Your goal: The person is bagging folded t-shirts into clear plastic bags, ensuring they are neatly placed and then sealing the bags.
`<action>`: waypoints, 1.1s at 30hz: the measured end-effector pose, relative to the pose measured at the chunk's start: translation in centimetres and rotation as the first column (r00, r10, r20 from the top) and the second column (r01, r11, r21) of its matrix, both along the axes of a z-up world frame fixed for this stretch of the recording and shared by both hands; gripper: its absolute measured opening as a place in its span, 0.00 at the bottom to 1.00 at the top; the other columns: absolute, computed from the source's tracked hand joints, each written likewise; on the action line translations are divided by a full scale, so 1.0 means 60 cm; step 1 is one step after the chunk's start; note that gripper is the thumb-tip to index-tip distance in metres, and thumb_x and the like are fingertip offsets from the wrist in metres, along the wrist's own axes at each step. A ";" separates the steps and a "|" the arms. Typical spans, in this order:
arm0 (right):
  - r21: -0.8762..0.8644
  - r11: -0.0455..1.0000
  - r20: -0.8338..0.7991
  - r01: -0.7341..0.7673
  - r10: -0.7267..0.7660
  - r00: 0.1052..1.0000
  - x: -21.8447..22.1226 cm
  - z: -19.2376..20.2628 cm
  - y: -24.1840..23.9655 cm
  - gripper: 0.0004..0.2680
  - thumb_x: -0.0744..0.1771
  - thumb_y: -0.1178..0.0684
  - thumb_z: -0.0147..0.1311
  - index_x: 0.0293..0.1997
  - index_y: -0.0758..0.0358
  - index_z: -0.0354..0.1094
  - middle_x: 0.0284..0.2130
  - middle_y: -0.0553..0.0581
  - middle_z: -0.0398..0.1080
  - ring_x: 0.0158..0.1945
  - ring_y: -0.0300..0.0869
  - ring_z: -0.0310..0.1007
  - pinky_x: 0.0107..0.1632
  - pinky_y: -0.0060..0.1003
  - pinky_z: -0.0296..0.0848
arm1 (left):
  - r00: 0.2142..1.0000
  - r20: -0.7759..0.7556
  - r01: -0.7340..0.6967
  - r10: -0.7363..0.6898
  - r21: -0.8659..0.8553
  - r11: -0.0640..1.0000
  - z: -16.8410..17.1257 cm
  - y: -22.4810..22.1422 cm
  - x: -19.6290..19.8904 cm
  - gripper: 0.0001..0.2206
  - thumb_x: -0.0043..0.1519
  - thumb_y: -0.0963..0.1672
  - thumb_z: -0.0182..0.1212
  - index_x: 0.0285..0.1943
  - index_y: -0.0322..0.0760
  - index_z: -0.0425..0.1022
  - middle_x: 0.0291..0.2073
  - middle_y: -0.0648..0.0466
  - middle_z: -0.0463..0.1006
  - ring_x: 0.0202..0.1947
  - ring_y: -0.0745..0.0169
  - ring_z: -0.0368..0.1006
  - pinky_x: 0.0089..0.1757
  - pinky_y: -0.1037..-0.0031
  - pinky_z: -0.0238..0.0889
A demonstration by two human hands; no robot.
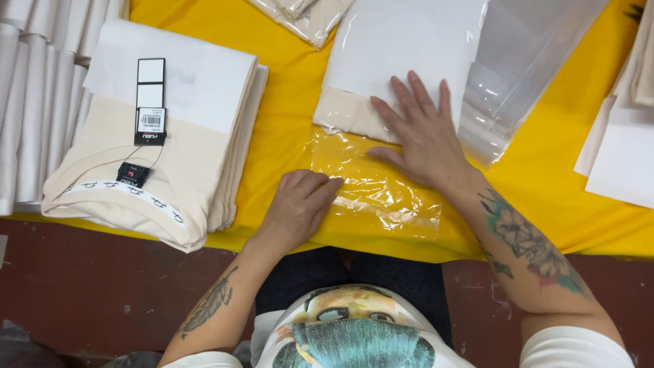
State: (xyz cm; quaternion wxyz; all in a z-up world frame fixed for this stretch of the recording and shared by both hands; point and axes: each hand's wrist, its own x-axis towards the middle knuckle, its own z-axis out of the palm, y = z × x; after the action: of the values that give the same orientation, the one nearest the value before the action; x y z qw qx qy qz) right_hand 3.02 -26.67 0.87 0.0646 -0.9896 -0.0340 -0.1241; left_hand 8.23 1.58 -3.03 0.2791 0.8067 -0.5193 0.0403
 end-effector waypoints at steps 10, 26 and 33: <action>0.104 0.994 -0.177 0.039 -0.020 0.984 0.003 -0.016 0.007 0.31 0.68 0.22 0.38 0.77 0.45 0.52 0.76 0.64 0.45 0.80 0.59 0.32 0.74 0.67 0.24 | 0.982 -0.161 0.122 -0.098 0.145 0.982 0.047 -0.043 -0.012 0.11 0.66 0.45 0.62 0.54 0.39 0.81 0.39 0.50 0.76 0.47 0.54 0.70 0.47 0.69 0.62; 0.073 0.995 -0.060 -0.062 0.066 0.996 0.002 -0.020 -0.001 0.31 0.70 0.27 0.40 0.79 0.54 0.47 0.76 0.69 0.43 0.78 0.63 0.35 0.73 0.68 0.31 | 0.954 -0.207 0.249 -0.217 0.144 0.958 0.066 -0.061 -0.010 0.05 0.69 0.40 0.50 0.42 0.33 0.69 0.35 0.45 0.69 0.35 0.42 0.65 0.37 0.55 0.59; 0.069 0.997 -0.137 -0.030 0.040 0.990 0.004 -0.014 0.007 0.31 0.70 0.26 0.35 0.81 0.50 0.41 0.77 0.67 0.37 0.79 0.61 0.29 0.73 0.68 0.27 | 0.944 -0.126 0.322 -0.304 0.168 0.932 0.081 -0.043 -0.014 0.05 0.68 0.37 0.46 0.42 0.36 0.67 0.36 0.50 0.65 0.37 0.51 0.61 0.40 0.61 0.48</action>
State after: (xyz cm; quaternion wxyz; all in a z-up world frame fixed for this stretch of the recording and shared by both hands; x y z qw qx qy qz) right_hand 3.26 -26.26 0.04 0.1021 -0.9923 -0.0426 -0.0554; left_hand 7.37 -1.01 1.80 0.2304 0.7371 -0.6284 -0.0931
